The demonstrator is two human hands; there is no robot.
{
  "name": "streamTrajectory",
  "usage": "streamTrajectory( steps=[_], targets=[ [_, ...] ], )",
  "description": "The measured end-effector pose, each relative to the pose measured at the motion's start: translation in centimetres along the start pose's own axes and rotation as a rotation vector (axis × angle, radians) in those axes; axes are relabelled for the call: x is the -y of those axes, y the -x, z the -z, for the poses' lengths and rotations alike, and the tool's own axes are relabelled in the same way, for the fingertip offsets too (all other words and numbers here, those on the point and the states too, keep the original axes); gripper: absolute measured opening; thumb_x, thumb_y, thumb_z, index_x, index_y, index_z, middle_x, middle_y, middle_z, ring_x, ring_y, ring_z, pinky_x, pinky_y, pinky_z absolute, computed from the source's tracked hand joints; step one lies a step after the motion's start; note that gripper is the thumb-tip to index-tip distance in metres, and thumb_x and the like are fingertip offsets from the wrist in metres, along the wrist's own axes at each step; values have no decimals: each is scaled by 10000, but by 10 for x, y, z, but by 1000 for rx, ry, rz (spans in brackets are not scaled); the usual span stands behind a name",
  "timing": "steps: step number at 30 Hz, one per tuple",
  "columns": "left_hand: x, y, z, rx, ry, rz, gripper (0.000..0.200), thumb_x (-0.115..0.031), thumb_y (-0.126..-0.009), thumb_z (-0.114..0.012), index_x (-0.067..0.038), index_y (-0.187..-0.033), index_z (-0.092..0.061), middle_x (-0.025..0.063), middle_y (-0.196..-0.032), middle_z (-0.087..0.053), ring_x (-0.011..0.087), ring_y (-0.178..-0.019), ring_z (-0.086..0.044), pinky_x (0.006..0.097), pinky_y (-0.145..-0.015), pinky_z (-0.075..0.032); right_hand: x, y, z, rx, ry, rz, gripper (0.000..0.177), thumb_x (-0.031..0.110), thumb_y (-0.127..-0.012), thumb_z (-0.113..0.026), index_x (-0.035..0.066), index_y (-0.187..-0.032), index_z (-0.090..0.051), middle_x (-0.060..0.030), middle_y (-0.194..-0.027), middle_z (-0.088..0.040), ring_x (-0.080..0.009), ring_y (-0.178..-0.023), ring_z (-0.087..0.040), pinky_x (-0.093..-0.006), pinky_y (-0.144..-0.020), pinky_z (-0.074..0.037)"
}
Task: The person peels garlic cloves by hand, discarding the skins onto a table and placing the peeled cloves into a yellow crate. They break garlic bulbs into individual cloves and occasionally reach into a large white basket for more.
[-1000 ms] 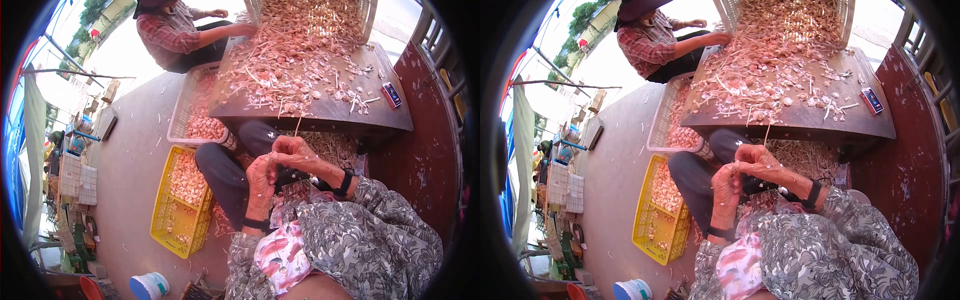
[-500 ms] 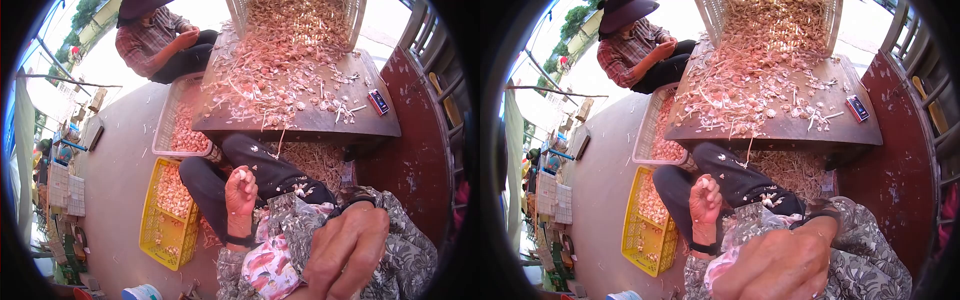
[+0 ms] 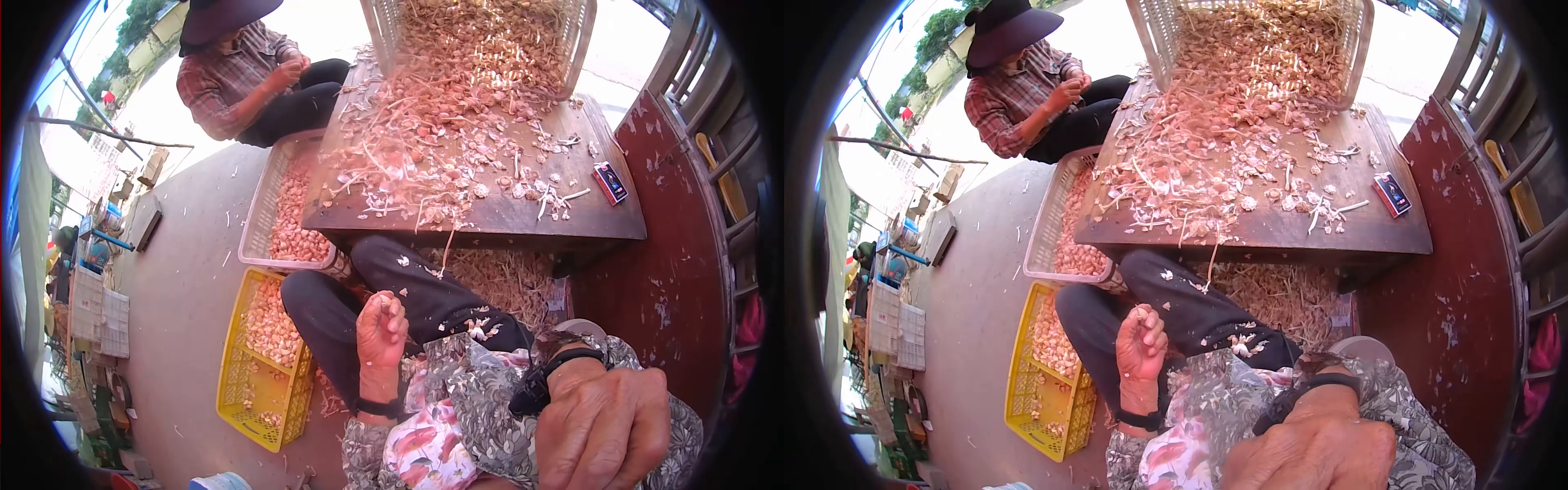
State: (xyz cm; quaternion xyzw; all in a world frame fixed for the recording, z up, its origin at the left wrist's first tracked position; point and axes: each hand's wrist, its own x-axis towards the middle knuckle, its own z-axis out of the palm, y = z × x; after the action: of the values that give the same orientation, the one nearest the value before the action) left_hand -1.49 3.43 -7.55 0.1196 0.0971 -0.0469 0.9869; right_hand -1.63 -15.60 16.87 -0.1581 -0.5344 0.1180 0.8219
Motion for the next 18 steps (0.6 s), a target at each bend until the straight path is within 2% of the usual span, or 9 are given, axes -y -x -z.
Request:
streamTrajectory(
  steps=[4,15,18],
  targets=[
    [-1,-1,4,7,-8,-2,204,-146,-883,-513,39,-961,-547,92,-734,-518,115,-535,-463,203,-393,-361,-1,2,0,-65,31,13,54,-128,-728,-593,-101,-686,-572,-263,-654,-578,-259,-482,-582,-259,-376,-451],
    [-2,-1,2,-34,-58,-43,162,-152,-916,-475,3,-925,-523,75,-756,-508,92,-532,-442,188,-398,-361,1,2,7,-70,69,-5,45,-112,-731,-604,-91,-697,-581,-253,-663,-593,-244,-485,-590,-248,-385,-462],
    [-5,-1,4,7,-50,-24,159,-153,-915,-480,-1,-924,-527,85,-776,-523,92,-535,-447,189,-399,-365,-1,2,11,-37,41,-17,43,-93,-740,-622,-99,-717,-586,-251,-681,-597,-253,-509,-599,-263,-405,-470]
  ],
)
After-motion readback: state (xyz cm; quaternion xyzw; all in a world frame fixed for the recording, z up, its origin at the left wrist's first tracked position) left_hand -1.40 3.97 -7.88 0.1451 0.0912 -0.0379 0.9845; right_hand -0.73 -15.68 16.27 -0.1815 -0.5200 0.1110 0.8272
